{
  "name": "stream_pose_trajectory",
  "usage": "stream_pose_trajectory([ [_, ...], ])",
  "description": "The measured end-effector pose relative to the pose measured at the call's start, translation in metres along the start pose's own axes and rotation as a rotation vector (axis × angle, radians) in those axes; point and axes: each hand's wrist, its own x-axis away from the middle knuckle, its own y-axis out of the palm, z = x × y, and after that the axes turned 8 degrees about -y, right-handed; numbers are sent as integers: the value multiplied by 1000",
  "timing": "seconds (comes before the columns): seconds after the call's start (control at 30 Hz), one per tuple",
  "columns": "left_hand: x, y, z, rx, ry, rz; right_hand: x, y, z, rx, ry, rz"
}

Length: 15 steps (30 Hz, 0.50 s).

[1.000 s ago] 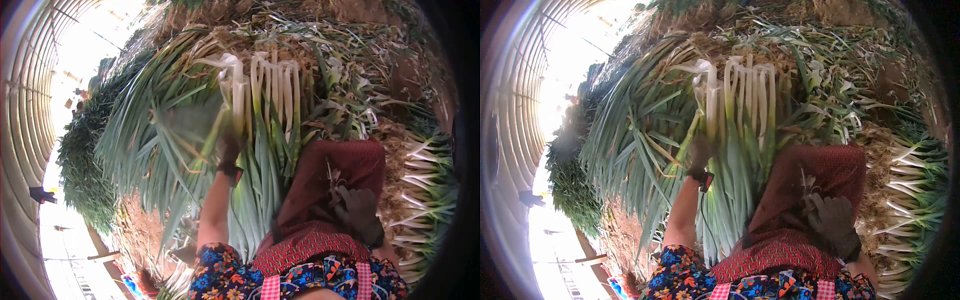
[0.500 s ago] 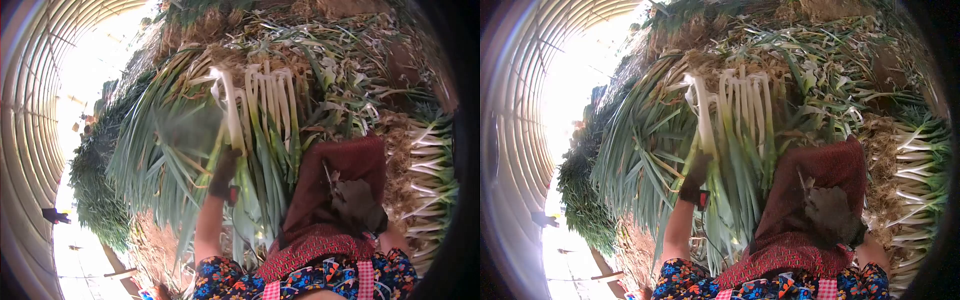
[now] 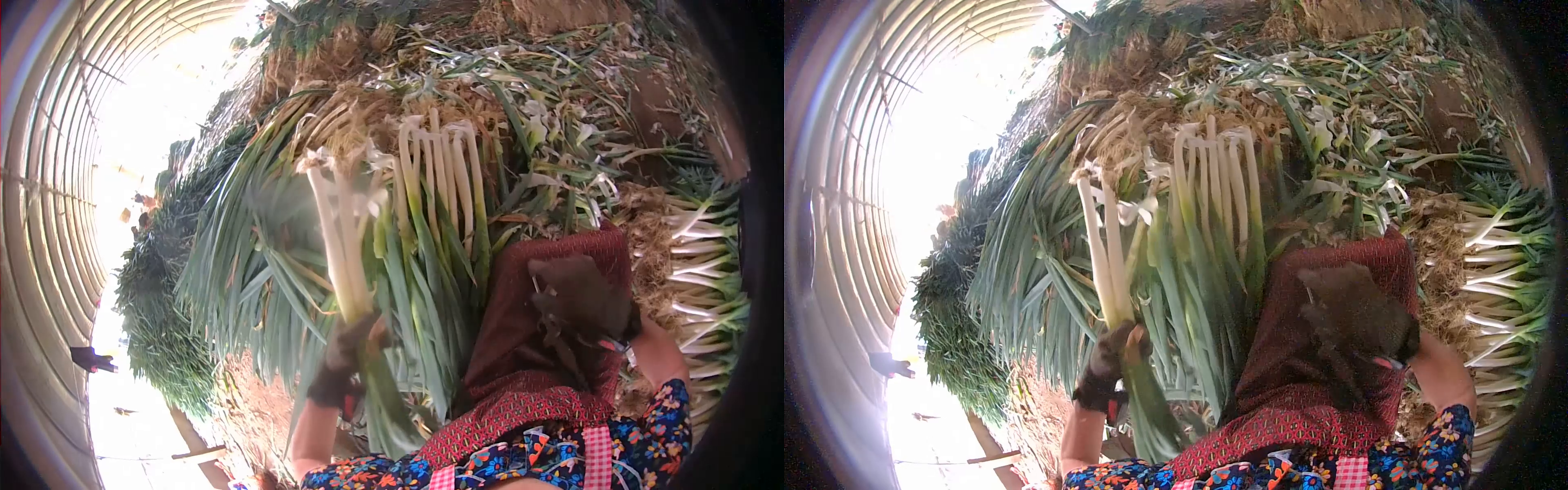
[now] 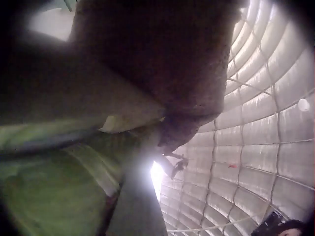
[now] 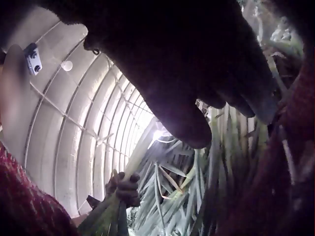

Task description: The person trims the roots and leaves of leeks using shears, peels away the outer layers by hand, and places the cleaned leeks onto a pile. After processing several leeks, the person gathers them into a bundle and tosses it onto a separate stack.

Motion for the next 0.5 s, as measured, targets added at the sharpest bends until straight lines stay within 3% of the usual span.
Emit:
stream_pose_trajectory([
  [0.03,16,3,0,75,-84,29,-17,-2,2,-18,-18,-2],
  [0.1,39,2,-14,-91,1,32,-52,6,4,-61,-77,20],
  [0.17,63,18,-9,3,-122,73,-87,27,3,-114,-155,59],
  [0.23,61,-6,-44,-239,33,32,-125,41,-15,-193,-236,117],
  [0.3,64,2,-40,-269,66,15,-171,66,-30,-335,-343,224],
  [0.37,66,3,-43,-450,198,-35,-209,42,-57,-835,-223,-62],
  [0.43,69,6,-42,-412,197,-74,-251,83,-60,-1247,-257,-72],
  [0.5,76,17,-36,-4,-40,-71,-259,96,-55,-1395,-250,-117],
])
